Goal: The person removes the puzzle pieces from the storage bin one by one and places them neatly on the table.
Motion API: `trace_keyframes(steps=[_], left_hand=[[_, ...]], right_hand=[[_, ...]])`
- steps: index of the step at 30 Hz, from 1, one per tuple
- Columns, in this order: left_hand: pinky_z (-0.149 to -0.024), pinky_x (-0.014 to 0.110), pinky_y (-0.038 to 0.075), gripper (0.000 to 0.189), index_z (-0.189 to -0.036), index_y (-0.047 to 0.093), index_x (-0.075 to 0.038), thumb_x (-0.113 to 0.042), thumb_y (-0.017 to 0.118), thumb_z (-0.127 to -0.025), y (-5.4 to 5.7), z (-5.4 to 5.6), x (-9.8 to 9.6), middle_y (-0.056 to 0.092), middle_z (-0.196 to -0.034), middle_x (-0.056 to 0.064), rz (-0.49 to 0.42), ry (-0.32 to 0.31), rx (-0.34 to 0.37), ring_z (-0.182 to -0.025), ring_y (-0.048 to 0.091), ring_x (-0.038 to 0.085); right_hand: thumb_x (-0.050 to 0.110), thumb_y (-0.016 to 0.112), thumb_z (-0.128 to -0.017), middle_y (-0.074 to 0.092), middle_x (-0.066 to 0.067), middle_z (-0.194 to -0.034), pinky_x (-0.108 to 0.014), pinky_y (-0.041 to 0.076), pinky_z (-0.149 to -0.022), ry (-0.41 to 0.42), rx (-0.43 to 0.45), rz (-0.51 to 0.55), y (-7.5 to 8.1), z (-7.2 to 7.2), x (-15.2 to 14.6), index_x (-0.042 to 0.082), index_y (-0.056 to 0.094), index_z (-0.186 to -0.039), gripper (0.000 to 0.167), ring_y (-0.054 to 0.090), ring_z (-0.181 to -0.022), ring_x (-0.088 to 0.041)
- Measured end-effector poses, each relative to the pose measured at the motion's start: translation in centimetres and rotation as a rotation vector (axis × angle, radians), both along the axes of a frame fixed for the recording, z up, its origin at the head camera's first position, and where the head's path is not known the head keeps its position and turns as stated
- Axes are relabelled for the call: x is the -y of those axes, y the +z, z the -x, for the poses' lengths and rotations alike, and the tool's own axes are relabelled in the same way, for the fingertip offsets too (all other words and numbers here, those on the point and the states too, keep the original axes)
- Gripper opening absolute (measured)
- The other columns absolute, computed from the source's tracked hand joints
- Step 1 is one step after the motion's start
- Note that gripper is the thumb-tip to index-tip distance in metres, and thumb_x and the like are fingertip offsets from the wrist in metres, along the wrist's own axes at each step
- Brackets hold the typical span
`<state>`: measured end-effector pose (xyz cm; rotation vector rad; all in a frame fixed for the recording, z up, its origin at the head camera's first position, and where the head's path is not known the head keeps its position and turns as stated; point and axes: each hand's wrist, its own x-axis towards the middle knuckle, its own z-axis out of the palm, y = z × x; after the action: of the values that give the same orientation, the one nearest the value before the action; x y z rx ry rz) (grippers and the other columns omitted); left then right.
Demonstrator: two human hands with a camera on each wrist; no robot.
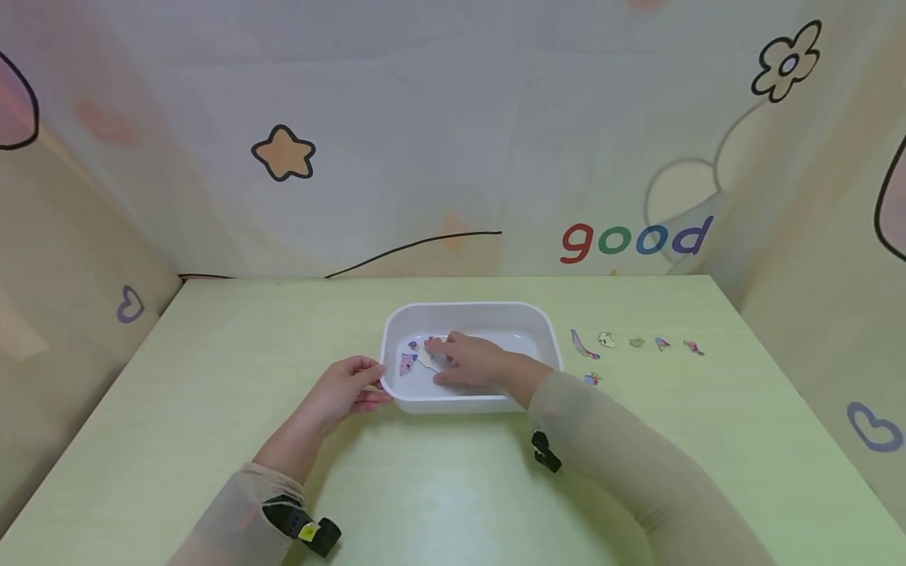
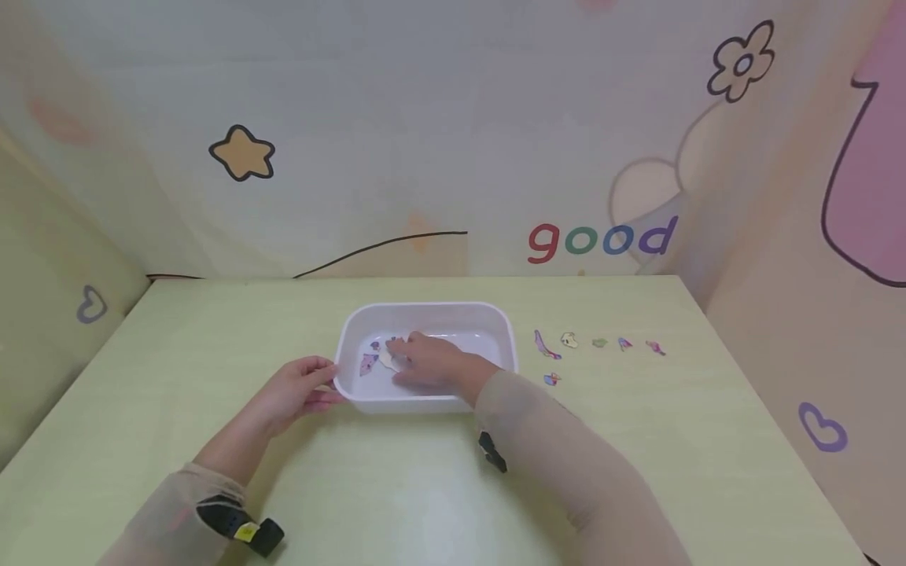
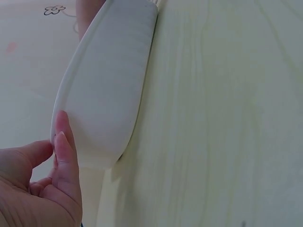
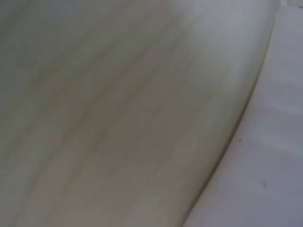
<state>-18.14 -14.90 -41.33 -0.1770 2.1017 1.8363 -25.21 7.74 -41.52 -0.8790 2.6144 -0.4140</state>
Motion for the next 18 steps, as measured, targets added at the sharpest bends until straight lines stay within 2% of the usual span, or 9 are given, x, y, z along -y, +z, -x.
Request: trace_keyframes(steps=[3,7,13,18], left_hand=[[-0.063,0.024,0.054,0.031,-0.116,0.050,0.006,-0.018,0.052,-0.097,-0.01,-0.13,0.16,0.059,-0.090,0.012,-0.011,0.007,0.006,-0.071,0.067,0.017],[-0.062,0.024,0.054,0.030,-0.116,0.049,0.006,-0.018,0.052,-0.097,-0.13,-0.01,0.14,0.059,-0.090,0.012,-0.018,0.012,0.010,-0.070,0.067,0.017],[-0.062,0.024,0.054,0.027,-0.113,0.050,0.005,-0.016,0.052,-0.097,-0.21,-0.02,0.02,0.059,-0.089,0.012,-0.020,0.018,0.013,-0.070,0.067,0.017],[-0.061,0.024,0.053,0.026,-0.113,0.050,0.005,-0.016,0.051,-0.097,-0.19,-0.05,0.03,0.058,-0.088,0.011,-0.027,0.020,0.011,-0.070,0.066,0.016]], right_hand=[[0.034,0.065,-0.087,0.049,-0.004,-0.100,-0.027,0.042,-0.071,0.017,-0.043,-0.019,0.11,-0.05,0.50,0.017,0.049,-0.136,0.054,0.047,-0.079,-0.012],[0.032,0.069,-0.085,0.049,-0.001,-0.096,-0.026,0.041,-0.071,0.001,-0.058,0.023,-0.01,0.10,0.62,0.014,0.058,-0.128,0.048,0.046,-0.080,-0.012],[0.027,0.069,-0.084,0.053,-0.003,-0.103,-0.027,0.042,-0.076,0.001,-0.030,0.088,0.02,0.00,0.18,0.007,0.059,-0.125,0.047,0.048,-0.083,-0.013],[0.014,0.063,-0.086,0.057,-0.001,-0.088,-0.023,0.040,-0.067,0.005,-0.014,0.171,0.01,0.14,-0.27,0.003,0.061,-0.120,0.036,0.047,-0.073,-0.011]])
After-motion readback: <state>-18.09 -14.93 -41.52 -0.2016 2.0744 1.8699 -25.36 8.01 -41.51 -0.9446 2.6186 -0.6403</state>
